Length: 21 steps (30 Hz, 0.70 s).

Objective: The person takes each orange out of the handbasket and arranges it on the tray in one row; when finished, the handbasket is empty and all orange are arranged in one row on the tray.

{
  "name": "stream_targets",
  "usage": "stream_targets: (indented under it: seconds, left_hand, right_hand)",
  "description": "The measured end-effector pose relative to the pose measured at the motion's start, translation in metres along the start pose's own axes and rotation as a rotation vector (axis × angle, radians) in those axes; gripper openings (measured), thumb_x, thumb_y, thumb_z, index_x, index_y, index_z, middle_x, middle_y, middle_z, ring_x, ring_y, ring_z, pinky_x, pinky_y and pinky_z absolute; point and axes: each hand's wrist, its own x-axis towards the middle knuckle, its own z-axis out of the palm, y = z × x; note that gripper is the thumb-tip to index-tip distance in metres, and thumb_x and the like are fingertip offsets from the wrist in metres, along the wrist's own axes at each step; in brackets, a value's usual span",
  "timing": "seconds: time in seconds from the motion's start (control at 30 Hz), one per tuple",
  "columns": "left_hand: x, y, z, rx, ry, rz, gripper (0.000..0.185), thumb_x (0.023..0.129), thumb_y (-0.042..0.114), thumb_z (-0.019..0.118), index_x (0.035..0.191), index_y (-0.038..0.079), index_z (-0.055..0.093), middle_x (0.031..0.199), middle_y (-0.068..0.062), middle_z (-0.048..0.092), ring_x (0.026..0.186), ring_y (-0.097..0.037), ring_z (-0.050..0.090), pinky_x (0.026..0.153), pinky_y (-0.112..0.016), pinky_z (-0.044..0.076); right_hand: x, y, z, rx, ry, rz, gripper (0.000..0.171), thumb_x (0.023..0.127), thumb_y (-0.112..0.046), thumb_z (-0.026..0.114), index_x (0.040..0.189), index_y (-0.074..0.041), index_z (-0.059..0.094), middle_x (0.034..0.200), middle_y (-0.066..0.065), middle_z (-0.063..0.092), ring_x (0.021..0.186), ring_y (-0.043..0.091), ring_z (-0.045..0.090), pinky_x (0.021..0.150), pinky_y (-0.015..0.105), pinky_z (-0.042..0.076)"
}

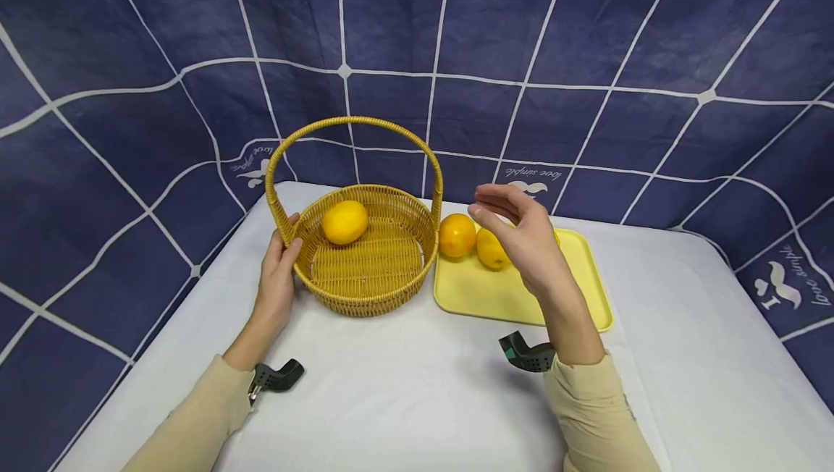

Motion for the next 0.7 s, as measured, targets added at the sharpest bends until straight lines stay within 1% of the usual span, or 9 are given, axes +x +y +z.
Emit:
stream_targets:
  seconds: [0.2, 0.37, 0.53, 0.7]
  left_hand:
    - [0.002, -0.003, -0.002, 0.0, 0.007, 0.025, 0.051, 0.115, 0.026, 0.04, 0.165, 0.017, 0.034, 0.171, -0.001, 0.033, 0.156, -0.02, 0.031, 0.125, -0.019, 0.025]
    - [0.005, -0.006, -0.001, 0.003, 0.008, 0.037, 0.05, 0.115, 0.028, 0.04, 0.165, 0.019, 0.035, 0.171, -0.002, 0.033, 0.156, -0.022, 0.032, 0.12, -0.014, 0.029]
    - [0.006, -0.007, -0.002, -0.003, 0.005, 0.037, 0.05, 0.115, 0.028, 0.04, 0.165, 0.02, 0.035, 0.173, -0.002, 0.031, 0.157, -0.022, 0.03, 0.12, -0.013, 0.028]
    - [0.005, -0.007, -0.001, -0.006, -0.001, 0.028, 0.051, 0.115, 0.028, 0.04, 0.165, 0.02, 0.034, 0.173, -0.002, 0.029, 0.158, -0.022, 0.029, 0.123, -0.017, 0.026]
  right_hand:
    - [0.002, 0.001, 0.007, 0.017, -0.03, 0.013, 0.045, 0.101, -0.023, 0.072, 0.142, -0.008, 0.062, 0.14, 0.005, 0.064, 0.129, 0.019, 0.06, 0.119, 0.039, 0.045]
    - [0.003, 0.0, 0.01, 0.003, -0.052, 0.016, 0.042, 0.101, -0.023, 0.073, 0.14, -0.01, 0.063, 0.139, 0.003, 0.065, 0.129, 0.018, 0.06, 0.118, 0.038, 0.046]
    - [0.002, -0.001, 0.014, 0.0, -0.055, 0.022, 0.041, 0.101, -0.023, 0.073, 0.138, -0.011, 0.064, 0.137, 0.003, 0.065, 0.128, 0.018, 0.06, 0.117, 0.039, 0.047]
    - [0.001, 0.0, 0.018, 0.023, -0.075, 0.022, 0.038, 0.101, -0.018, 0.071, 0.137, -0.008, 0.065, 0.135, 0.01, 0.067, 0.127, 0.021, 0.062, 0.117, 0.038, 0.047]
